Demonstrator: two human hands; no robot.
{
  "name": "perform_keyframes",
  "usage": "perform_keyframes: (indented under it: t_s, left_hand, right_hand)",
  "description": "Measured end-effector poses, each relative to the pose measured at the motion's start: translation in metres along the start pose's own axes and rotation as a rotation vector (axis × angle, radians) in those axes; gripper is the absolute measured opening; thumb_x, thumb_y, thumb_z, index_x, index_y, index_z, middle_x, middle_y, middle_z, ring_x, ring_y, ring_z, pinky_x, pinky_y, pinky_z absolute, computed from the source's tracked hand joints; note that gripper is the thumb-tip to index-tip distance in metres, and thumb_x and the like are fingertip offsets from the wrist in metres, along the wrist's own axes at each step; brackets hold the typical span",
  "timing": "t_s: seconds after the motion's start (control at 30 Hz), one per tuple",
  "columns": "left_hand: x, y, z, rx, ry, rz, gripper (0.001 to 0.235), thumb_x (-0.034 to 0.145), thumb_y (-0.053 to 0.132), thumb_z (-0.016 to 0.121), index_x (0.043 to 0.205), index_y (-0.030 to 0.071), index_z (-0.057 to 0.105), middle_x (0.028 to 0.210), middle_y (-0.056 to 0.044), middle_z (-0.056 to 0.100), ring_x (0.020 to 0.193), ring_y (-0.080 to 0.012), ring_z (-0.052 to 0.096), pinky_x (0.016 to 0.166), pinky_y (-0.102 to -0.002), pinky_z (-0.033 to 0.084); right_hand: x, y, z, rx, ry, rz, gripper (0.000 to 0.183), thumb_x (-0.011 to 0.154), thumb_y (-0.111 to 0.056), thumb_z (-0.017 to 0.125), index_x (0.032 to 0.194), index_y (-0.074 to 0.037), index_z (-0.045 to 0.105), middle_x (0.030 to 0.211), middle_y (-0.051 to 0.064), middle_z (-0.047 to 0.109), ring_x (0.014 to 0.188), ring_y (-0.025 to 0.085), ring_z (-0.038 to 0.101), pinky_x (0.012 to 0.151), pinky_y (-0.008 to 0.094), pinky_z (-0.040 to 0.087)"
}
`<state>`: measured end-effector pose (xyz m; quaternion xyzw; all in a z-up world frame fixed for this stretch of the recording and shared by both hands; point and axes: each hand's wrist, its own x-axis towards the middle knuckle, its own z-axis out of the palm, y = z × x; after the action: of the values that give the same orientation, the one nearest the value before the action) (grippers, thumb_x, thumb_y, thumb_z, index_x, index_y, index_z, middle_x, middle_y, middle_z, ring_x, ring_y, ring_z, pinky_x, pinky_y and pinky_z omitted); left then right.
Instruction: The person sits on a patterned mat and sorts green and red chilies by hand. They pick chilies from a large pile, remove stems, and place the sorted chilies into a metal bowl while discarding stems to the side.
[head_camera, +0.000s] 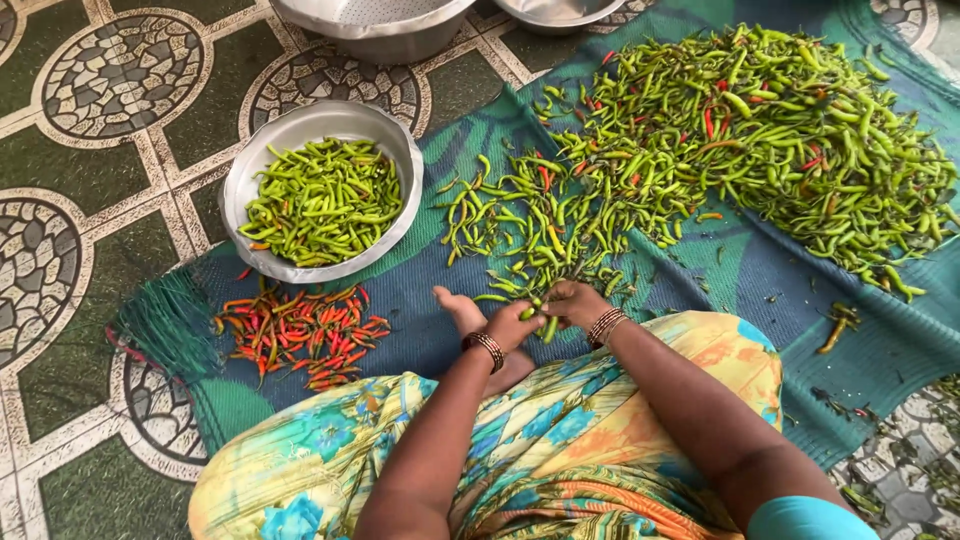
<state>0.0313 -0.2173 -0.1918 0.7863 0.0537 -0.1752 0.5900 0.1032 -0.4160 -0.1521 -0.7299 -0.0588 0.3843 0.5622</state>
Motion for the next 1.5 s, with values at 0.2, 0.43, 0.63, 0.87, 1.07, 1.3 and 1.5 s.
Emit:
perform_keyframes:
  t_s: [0.2,0.43,0.63,0.87,1.07,1.3,1.5]
  left_hand:
    - [0.003,0.003,0.003,0.154,0.008,0.037,0.039,0.09,0.034,0.075,0.116,0.005,0.074,0.093,-0.012,0.077,0.079,-0.0216,0.07,0.071,-0.039,0.054]
    - [-0.025,0.046,-0.001,0.292,0.027,-0.078,0.042,0.087,0.032,0.072,0.127,0.019,0.069,0.097,-0.016,0.077,0.086,-0.0287,0.074,0.077,-0.041,0.055]
    - [-0.037,0.064,0.002,0.469,0.083,0.101,0.03,0.087,0.031,0.074,0.114,0.017,0.074,0.108,-0.012,0.071,0.094,-0.0337,0.069,0.079,-0.047,0.054]
    - [-0.016,0.028,0.004,0.281,0.124,0.044,0.033,0.088,0.033,0.076,0.111,0.012,0.064,0.094,-0.011,0.073,0.086,-0.0288,0.07,0.074,-0.042,0.054]
    - [0.0,0.015,0.003,0.008,0.068,0.039,0.044,0.089,0.042,0.08,0.11,0.005,0.068,0.093,-0.011,0.073,0.082,-0.0179,0.067,0.07,-0.034,0.053]
    - [-0.008,0.018,0.006,0.155,-0.043,-0.017,0.058,0.084,0.048,0.078,0.124,0.007,0.073,0.102,-0.011,0.078,0.092,-0.021,0.072,0.08,-0.036,0.055]
    - [0.006,-0.007,0.001,0.135,-0.079,-0.056,0.075,0.087,0.049,0.083,0.134,-0.004,0.058,0.116,-0.013,0.07,0.109,-0.0203,0.068,0.092,-0.033,0.054]
  right_hand:
    - [-0.003,-0.003,0.01,0.004,0.08,-0.106,0.017,0.089,-0.009,0.075,0.101,-0.001,0.066,0.087,0.007,0.07,0.067,0.013,0.068,0.054,0.028,0.056]
    - [0.0,-0.009,0.004,-0.145,0.162,-0.185,0.025,0.084,-0.003,0.079,0.106,-0.004,0.068,0.086,0.004,0.069,0.066,0.01,0.063,0.052,0.026,0.053]
    - [0.007,0.0,-0.014,0.128,-0.027,-0.046,0.03,0.08,0.008,0.074,0.108,-0.001,0.066,0.082,0.007,0.069,0.067,0.015,0.066,0.049,0.028,0.045]
    - [-0.004,-0.009,-0.032,-0.012,0.147,-0.047,0.041,0.086,0.0,0.073,0.126,0.001,0.064,0.101,0.009,0.076,0.073,0.015,0.068,0.053,0.028,0.05]
    - [-0.013,-0.027,-0.017,0.047,0.132,-0.16,0.056,0.089,0.002,0.066,0.143,0.0,0.05,0.116,0.01,0.074,0.096,0.011,0.074,0.065,0.027,0.06]
    - [-0.015,-0.024,-0.016,0.217,0.036,-0.013,0.032,0.091,-0.01,0.073,0.119,0.004,0.063,0.101,0.011,0.073,0.086,0.018,0.073,0.073,0.029,0.064]
    - [-0.007,-0.008,-0.022,-0.091,0.129,0.001,0.038,0.088,-0.033,0.082,0.081,0.001,0.068,0.076,0.007,0.064,0.069,0.016,0.059,0.063,0.035,0.053]
